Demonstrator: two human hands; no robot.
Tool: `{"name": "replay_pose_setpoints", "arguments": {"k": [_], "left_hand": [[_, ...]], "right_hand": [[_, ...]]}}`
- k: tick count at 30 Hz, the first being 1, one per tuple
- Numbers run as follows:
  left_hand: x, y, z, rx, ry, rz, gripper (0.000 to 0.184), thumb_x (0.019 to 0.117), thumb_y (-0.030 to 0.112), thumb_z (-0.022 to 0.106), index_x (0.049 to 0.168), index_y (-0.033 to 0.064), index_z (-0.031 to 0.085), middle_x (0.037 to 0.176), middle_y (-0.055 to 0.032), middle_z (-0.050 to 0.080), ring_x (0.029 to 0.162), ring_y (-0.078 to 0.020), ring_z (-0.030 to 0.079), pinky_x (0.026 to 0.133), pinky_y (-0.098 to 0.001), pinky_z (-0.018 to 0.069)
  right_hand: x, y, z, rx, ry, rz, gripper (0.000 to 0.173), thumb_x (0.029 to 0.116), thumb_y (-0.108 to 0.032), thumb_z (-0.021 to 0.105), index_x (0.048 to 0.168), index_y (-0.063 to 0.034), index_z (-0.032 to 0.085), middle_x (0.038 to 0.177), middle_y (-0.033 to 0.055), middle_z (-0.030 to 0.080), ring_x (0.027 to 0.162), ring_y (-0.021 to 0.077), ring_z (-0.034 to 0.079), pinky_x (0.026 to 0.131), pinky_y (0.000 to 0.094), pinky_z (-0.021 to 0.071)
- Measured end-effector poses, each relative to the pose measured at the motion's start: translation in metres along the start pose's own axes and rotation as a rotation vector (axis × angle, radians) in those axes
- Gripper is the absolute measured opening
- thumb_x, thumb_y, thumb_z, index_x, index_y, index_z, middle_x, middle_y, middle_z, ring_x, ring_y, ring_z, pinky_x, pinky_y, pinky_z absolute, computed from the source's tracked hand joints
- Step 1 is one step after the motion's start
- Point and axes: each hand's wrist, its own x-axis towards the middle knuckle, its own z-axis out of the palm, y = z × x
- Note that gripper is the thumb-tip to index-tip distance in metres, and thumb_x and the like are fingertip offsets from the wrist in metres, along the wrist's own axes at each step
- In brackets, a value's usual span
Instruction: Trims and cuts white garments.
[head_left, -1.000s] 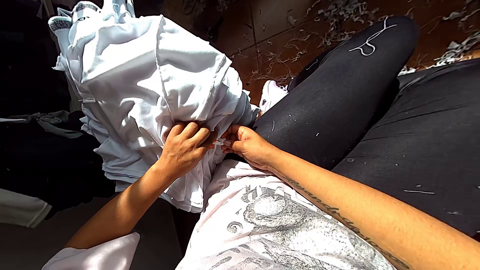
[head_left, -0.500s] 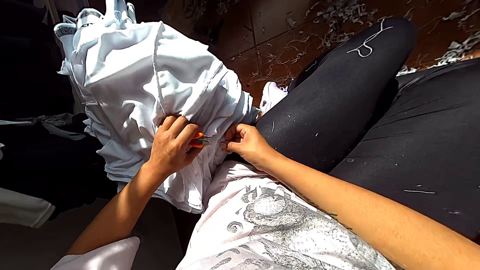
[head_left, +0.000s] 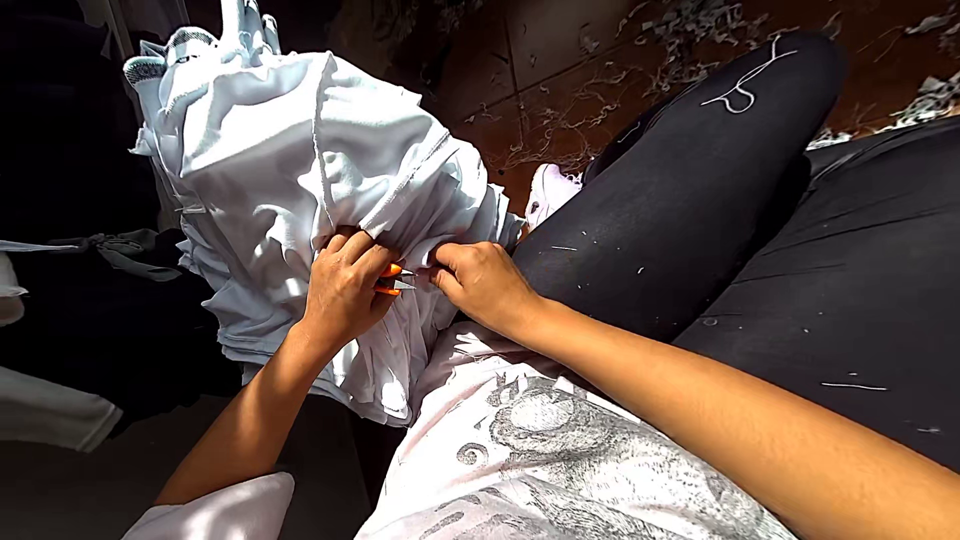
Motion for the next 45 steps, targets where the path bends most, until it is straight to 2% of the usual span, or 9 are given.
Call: {"name": "replay_pose_setpoints", "arguments": {"k": [10,23,29,32,34,38,41,43,45], "left_hand": [[-0.002,0.002,0.009,0.043,0.035,0.023,0.018,0.0894,0.021,0.064,0.092,0.0062,0.074,0.085,-0.0143,0.069,0.080,-0.0336,0.063,0.068,-0.0449,0.0464],[-0.006,0.013,0.006,0.164,0.095,0.355,0.018,0.1004,0.006,0.058,0.104,0.0051,0.075,0.092,-0.0111,0.071,0.083,-0.0267,0.062,0.074,-0.0394,0.0456],[-0.004,0.006,0.000,-0.192,0.153,0.101,0.025,0.0992,0.018,0.065,0.111,-0.0020,0.074,0.099,-0.0169,0.073,0.097,-0.0250,0.068,0.087,-0.0358,0.0522],[-0.007,-0.001,-0.015,-0.597,0.362,-0.146,0.035,0.1049,0.028,0.059,0.128,0.0018,0.059,0.105,0.0024,0.062,0.093,-0.0001,0.059,0.083,-0.0177,0.0509],[-0.010,-0.003,-0.022,-0.728,0.499,-0.273,0.028,0.1041,0.034,0.060,0.124,0.0156,0.052,0.098,0.0140,0.060,0.082,0.0029,0.059,0.072,-0.0178,0.0527],[-0.024,-0.001,-0.019,-0.708,0.569,-0.364,0.015,0.1030,0.023,0.061,0.110,0.0200,0.049,0.094,0.0150,0.057,0.075,0.0046,0.056,0.064,-0.0143,0.0497],[-0.058,0.014,-0.012,-0.496,0.330,-0.408,0.039,0.0935,0.037,0.071,0.110,0.0057,0.055,0.097,0.0005,0.054,0.080,-0.0008,0.052,0.070,-0.0164,0.0459],[-0.091,0.038,-0.001,-0.385,0.074,-0.530,0.075,0.0770,0.054,0.082,0.122,0.0009,0.055,0.110,-0.0126,0.059,0.092,-0.0153,0.061,0.076,-0.0322,0.0557],[-0.121,0.062,0.016,-0.314,-0.093,-0.654,0.073,0.0732,0.040,0.083,0.127,-0.0014,0.057,0.111,-0.0177,0.065,0.093,-0.0266,0.068,0.075,-0.0479,0.0603]], "right_hand": [[-0.041,0.017,-0.012,0.252,-0.003,0.079,0.022,0.0949,-0.023,0.062,0.077,-0.0118,0.068,0.060,-0.0059,0.058,0.054,0.0025,0.054,0.052,0.0253,0.0427],[-0.037,0.014,-0.011,0.248,0.012,-0.078,0.020,0.0939,-0.020,0.062,0.078,-0.0105,0.071,0.064,-0.0041,0.062,0.057,0.0013,0.056,0.055,0.0215,0.0441],[-0.035,0.020,-0.022,0.438,0.232,0.078,0.015,0.0995,-0.014,0.060,0.090,-0.0052,0.069,0.077,-0.0051,0.068,0.068,-0.0045,0.061,0.066,0.0140,0.0514],[-0.029,0.039,-0.044,0.236,0.567,0.135,0.028,0.1055,-0.011,0.050,0.128,0.0024,0.058,0.127,0.0101,0.065,0.115,0.0087,0.061,0.095,0.0232,0.0498],[-0.031,0.035,-0.038,-0.042,0.515,-0.208,0.030,0.1043,-0.011,0.050,0.125,0.0080,0.060,0.131,0.0270,0.062,0.123,0.0331,0.058,0.102,0.0400,0.0465],[-0.018,0.025,0.000,-0.210,-0.290,-0.857,0.036,0.1057,-0.027,0.044,0.112,-0.0092,0.074,0.128,0.0079,0.071,0.128,0.0282,0.062,0.111,0.0480,0.0439],[0.005,0.072,-0.029,-0.389,-0.507,-0.697,0.048,0.1065,-0.036,0.039,0.114,-0.0072,0.077,0.148,0.0084,0.060,0.143,0.0312,0.049,0.121,0.0577,0.0275],[0.015,0.093,-0.080,-0.606,-0.448,-0.305,0.050,0.1073,-0.032,0.040,0.107,0.0026,0.076,0.144,0.0206,0.059,0.144,0.0419,0.044,0.121,0.0697,0.0126],[0.029,0.088,-0.126,-0.751,-0.349,0.229,0.050,0.1092,-0.029,0.043,0.117,0.0140,0.067,0.149,0.0345,0.048,0.148,0.0542,0.028,0.116,0.0797,0.0026]]}}
